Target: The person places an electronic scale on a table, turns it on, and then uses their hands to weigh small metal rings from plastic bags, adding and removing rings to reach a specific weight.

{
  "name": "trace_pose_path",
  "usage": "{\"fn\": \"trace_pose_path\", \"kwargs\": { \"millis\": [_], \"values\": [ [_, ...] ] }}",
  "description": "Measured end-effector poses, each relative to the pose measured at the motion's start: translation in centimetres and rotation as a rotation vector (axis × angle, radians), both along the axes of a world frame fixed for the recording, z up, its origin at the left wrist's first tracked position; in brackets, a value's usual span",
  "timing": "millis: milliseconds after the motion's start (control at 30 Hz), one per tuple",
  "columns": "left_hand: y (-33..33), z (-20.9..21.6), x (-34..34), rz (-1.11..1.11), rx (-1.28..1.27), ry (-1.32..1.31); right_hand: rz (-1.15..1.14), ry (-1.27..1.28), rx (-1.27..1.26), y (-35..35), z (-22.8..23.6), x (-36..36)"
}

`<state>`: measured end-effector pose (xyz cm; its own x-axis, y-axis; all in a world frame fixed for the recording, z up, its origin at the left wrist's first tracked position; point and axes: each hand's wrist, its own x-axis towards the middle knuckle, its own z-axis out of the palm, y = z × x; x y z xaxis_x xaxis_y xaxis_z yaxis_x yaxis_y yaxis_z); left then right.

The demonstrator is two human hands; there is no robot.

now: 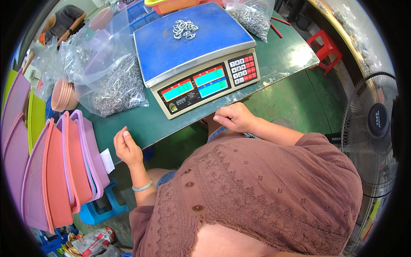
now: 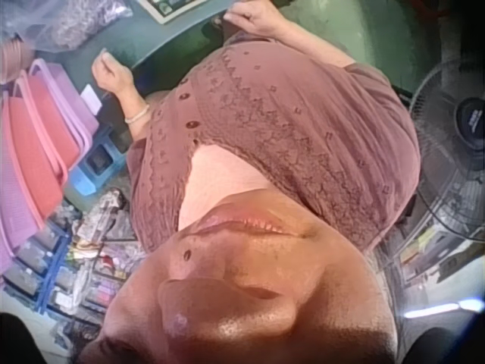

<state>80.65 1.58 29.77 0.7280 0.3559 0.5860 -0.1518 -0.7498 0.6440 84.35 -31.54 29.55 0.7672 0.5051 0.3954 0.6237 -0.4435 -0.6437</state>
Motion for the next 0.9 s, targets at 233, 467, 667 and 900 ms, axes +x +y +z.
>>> {"fn": "trace_pose_path", "kwargs": {
  "millis": [233,467,667,900],
  "values": [
    [-0.2,0.15,0.04,-0.005,-0.018,0.005,-0.04,0.031,-0.012,0.32,-0.27,0.0],
    [-0.05,0.19,0.02,-0.012,-0.022,0.005,-0.069,0.025,-0.055,0.6,0.19,-0.09],
    [-0.08,0.36,0.03,-0.019,-0.013,0.013,-0.094,0.035,-0.074,0.81,0.54,-0.17],
    [0.02,0.25,0.06,-0.019,-0.041,0.019,-0.111,0.058,-0.088,0.86,0.66,-0.17]
  ]
}}
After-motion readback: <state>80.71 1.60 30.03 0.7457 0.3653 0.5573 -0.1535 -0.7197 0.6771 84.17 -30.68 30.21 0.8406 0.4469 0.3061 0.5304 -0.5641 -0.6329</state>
